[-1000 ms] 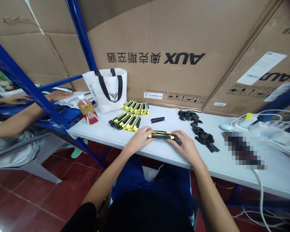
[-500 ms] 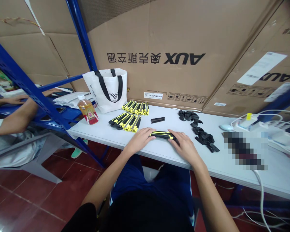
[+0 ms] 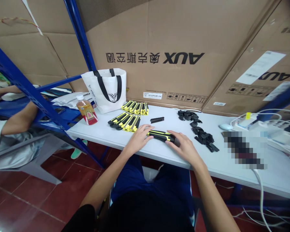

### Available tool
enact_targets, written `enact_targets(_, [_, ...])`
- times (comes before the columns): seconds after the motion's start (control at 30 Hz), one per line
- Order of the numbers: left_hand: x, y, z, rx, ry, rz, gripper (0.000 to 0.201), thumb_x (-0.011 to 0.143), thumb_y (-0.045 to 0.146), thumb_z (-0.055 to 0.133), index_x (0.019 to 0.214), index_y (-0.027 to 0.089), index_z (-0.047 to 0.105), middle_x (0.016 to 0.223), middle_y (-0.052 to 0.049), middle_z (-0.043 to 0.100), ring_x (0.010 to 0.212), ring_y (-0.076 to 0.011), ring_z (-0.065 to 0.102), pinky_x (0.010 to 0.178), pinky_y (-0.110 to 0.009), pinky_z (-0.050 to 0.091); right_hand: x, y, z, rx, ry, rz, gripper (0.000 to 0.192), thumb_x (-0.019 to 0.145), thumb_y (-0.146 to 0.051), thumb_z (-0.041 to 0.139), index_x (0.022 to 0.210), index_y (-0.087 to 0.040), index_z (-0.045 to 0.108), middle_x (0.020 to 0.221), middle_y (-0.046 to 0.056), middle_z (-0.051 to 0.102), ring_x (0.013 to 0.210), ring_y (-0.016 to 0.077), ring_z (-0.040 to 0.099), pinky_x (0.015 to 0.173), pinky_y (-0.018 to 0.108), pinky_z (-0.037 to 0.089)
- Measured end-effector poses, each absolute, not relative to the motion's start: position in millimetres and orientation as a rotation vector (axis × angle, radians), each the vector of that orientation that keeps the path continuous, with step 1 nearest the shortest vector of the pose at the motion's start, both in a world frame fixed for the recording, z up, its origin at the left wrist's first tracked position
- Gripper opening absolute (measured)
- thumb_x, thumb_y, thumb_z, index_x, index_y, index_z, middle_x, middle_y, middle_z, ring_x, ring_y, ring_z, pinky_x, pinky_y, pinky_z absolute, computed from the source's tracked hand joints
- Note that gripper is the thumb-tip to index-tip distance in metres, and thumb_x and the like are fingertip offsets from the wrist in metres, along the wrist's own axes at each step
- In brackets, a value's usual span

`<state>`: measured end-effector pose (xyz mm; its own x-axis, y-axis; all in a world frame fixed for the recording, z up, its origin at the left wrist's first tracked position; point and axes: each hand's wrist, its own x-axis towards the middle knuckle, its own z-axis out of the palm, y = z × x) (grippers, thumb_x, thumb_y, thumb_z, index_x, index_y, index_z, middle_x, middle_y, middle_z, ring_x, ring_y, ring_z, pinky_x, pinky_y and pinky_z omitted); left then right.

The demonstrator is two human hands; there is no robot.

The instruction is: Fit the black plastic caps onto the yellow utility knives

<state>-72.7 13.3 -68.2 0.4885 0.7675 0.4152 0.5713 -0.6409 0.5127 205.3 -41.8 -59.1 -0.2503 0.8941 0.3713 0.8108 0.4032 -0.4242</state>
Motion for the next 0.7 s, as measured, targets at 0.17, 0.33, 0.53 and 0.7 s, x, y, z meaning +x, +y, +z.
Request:
enact_targets(0.17, [-73,16,-70,2.386,1.169,1.075,0.054,0.102,0.025,0.062,0.154,0.025,0.047,0.153,-0.012,0.053,0.148,-0.0284,0.048,0.13,-0.048,0.036,206,-47,-55,-1.326,-2.059,0.517,0.051,0.095,-0.062,0.07,0.133,-0.031,0.057,0.111,0.006,0.077,0.103,0.0283,0.073,0.096,0.046,0.058])
enact_targets(0.33, [-74,11,-62,2.29,1.209,1.112,0.024,0.103,0.019,0.051,0.126,0.023,0.058,0.132,-0.011,0.064,0.13,-0.0279,0.06,0.116,-0.046,0.049,199,-54,-47,-1.199,-2.043,0.748,0.029,0.101,-0.056,0.064,0.101,-0.028,0.055,0.111,0.006,0.079,0.101,0.0256,0.074,0.094,0.044,0.059])
enact_targets(0.53, [-88,-14,-20,2.162,1.365,0.954,0.018,0.109,0.039,0.052,0.103,0.024,0.06,0.106,-0.004,0.073,0.103,-0.0233,0.071,0.096,-0.036,0.055,163,-68,-41,-1.067,-2.249,0.681,0.022,0.105,-0.049,0.061,0.11,-0.028,0.062,0.127,0.008,0.076,0.115,0.0267,0.07,0.104,0.046,0.053])
enact_targets(0.7, [-95,-34,3,2.293,1.573,0.673,0.036,0.108,0.05,0.054,0.085,0.023,0.062,0.095,-0.004,0.074,0.094,-0.0252,0.07,0.086,-0.036,0.051,127,-79,-43,-0.946,-2.48,0.423,0.023,0.106,-0.042,0.062,0.123,-0.028,0.066,0.148,0.009,0.068,0.13,0.0298,0.061,0.111,0.052,0.046])
